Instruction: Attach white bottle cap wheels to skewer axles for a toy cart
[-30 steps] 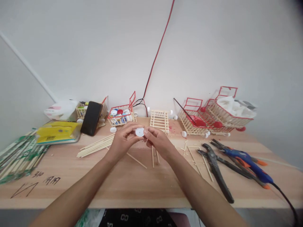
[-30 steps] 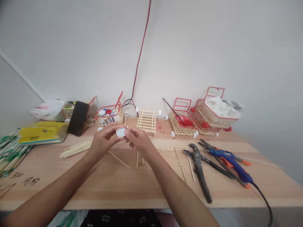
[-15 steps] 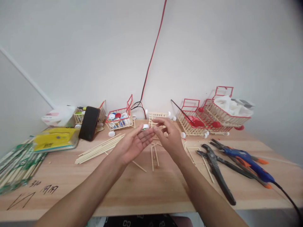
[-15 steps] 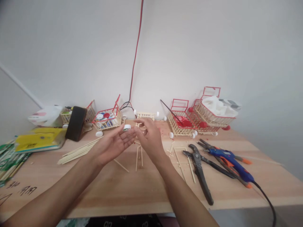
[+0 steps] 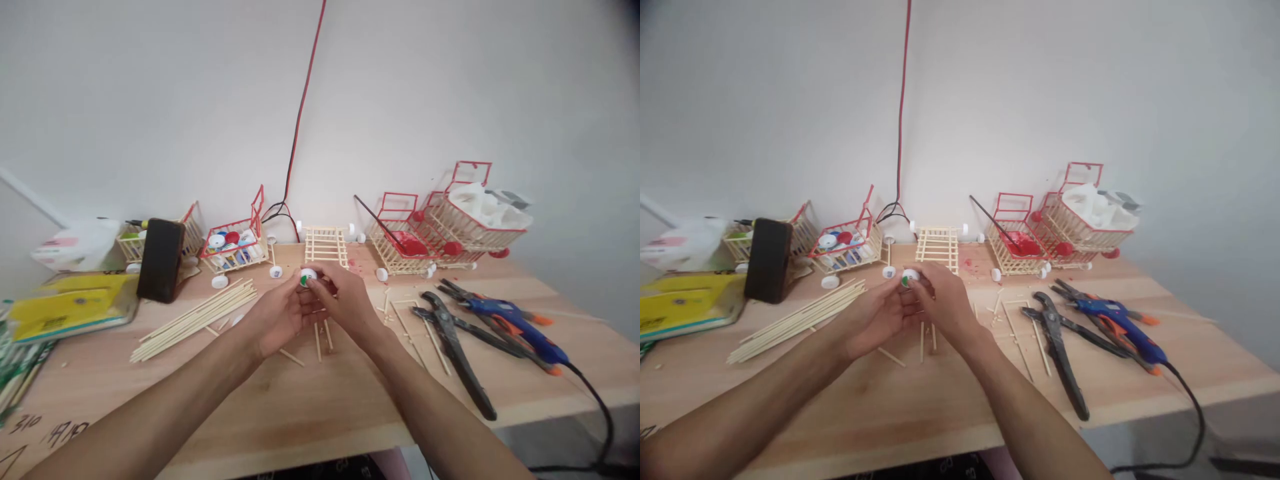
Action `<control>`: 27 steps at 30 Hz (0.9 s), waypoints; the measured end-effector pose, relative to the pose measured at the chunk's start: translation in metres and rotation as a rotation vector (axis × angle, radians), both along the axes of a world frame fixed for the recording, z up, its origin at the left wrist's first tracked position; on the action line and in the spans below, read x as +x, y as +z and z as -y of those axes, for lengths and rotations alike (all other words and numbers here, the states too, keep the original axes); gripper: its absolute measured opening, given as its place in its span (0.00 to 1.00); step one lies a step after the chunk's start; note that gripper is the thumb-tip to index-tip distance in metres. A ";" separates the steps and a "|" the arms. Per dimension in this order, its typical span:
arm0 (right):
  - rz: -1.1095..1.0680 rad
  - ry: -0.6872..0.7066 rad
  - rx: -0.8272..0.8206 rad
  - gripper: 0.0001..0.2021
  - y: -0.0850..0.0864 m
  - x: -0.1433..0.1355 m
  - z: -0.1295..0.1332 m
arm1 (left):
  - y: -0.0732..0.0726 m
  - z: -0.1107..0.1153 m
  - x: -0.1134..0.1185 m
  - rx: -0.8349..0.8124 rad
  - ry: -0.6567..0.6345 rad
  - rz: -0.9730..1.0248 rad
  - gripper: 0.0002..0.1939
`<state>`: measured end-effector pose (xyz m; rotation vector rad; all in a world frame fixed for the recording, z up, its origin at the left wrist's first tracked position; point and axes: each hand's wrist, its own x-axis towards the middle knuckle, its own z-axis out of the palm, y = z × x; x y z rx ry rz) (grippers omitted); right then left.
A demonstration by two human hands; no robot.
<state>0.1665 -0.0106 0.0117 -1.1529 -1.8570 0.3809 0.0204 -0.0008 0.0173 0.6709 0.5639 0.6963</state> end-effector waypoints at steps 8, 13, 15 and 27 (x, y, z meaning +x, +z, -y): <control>0.015 0.084 -0.050 0.18 -0.010 -0.006 -0.003 | -0.019 -0.004 -0.007 0.038 0.036 0.109 0.17; 0.003 0.090 -0.020 0.18 -0.007 -0.006 -0.001 | -0.014 -0.003 -0.007 0.132 0.057 0.136 0.14; 0.023 0.097 -0.003 0.20 -0.005 -0.003 -0.001 | -0.007 -0.001 -0.006 0.206 0.075 0.105 0.12; 0.211 -0.125 0.011 0.20 0.063 0.046 0.070 | 0.004 0.012 -0.018 0.406 0.245 -0.163 0.16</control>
